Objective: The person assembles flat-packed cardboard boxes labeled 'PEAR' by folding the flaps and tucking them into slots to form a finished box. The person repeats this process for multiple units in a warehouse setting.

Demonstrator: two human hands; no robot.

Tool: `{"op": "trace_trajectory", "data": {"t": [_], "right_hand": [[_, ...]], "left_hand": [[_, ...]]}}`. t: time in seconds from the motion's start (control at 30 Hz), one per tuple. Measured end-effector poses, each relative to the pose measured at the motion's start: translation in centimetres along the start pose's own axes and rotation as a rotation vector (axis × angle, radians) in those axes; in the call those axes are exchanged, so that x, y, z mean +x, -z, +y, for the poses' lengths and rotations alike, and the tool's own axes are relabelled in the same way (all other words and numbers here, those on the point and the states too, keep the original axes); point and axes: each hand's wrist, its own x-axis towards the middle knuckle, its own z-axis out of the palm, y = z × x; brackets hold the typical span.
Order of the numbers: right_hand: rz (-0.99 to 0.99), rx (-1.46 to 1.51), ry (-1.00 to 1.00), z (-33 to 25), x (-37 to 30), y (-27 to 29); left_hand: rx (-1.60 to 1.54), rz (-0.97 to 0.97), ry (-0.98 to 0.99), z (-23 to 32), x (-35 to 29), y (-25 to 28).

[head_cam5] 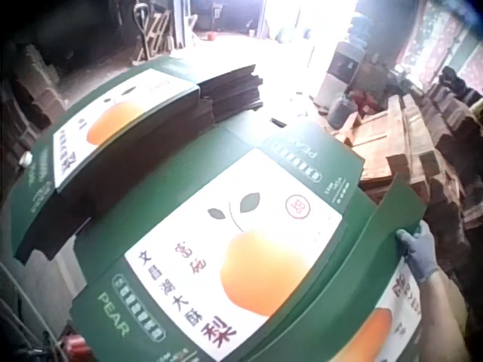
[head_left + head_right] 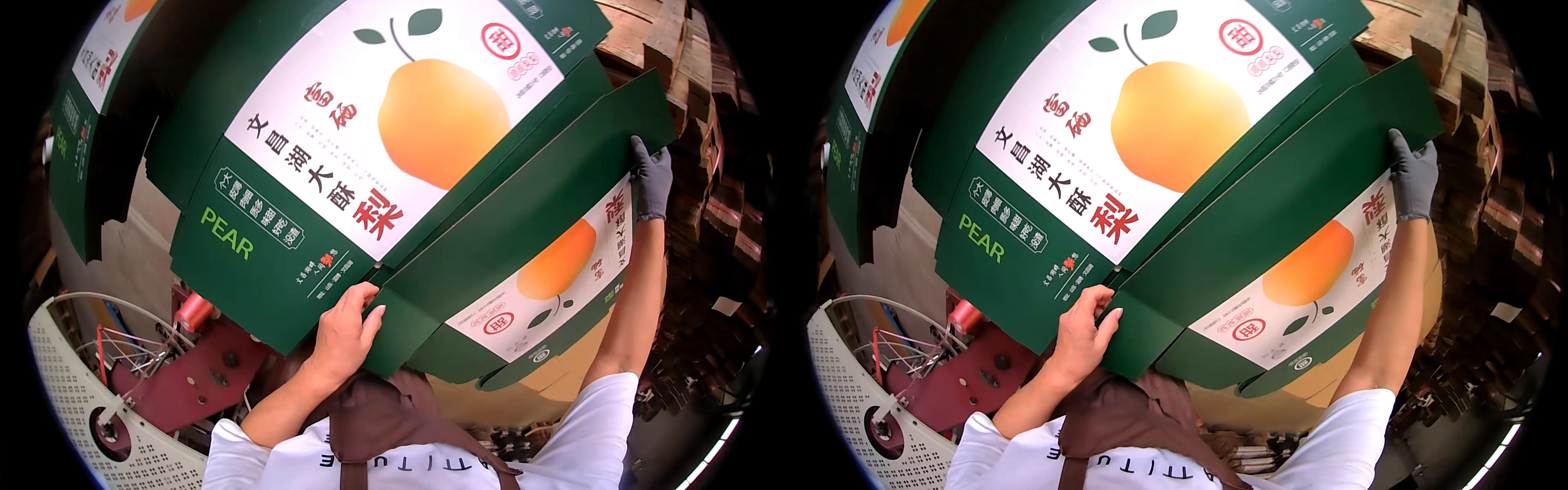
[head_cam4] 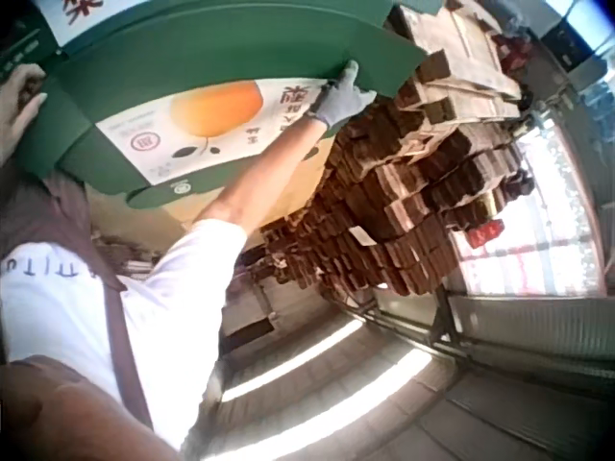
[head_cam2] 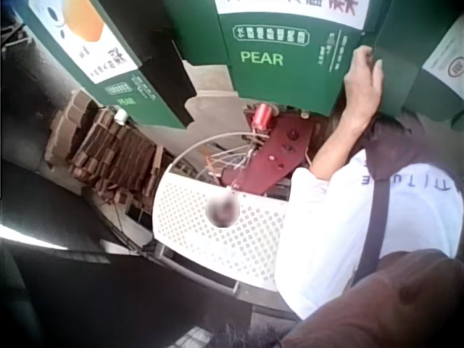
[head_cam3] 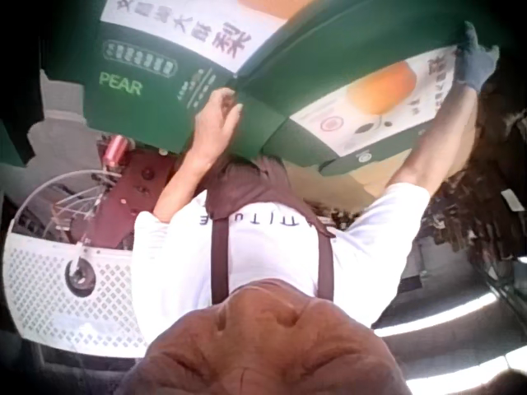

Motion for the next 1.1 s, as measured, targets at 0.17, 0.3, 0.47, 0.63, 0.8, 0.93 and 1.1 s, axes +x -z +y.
{"op": "trace_trajectory", "data": {"t": [0.17, 0.3, 0.47, 0.63, 0.8, 0.93, 1.1], "right_hand": [[-0.03, -0.016, 0.001, -0.9, 0.9, -2.1], [-0.035, -0.1, 0.039, -1.0, 1.4, -2.8], [-0.035, -0.084, 0.022, -0.8, 1.8, -3.5], [-0.064, -0.145, -0.051, -1.0, 2.0, -3.1], [-0.074, -0.172, -0.01, -0.2, 2.2, -3.4], [-0.057, -0.169, 0.035, 0.3, 2.1, -3.8], [-0.017, -0.279, 0.009, 0.3, 2.3, -3.6]], "left_hand": [[0.099, 0.053, -0.135, -0.5, 0.9, 0.3], [0.156, 0.074, -0.168, -0.9, 1.3, 0.3], [0.165, 0.084, -0.196, -1.7, 1.7, -0.1], [0.175, 0.068, -0.193, -2.0, 1.8, -0.1], [0.169, 0.056, -0.196, -2.3, 1.9, -0.3], [0.18, 0.012, -0.179, -2.4, 1.9, -0.3], [0.157, 0.013, -0.19, -2.9, 2.0, -0.4]]}}
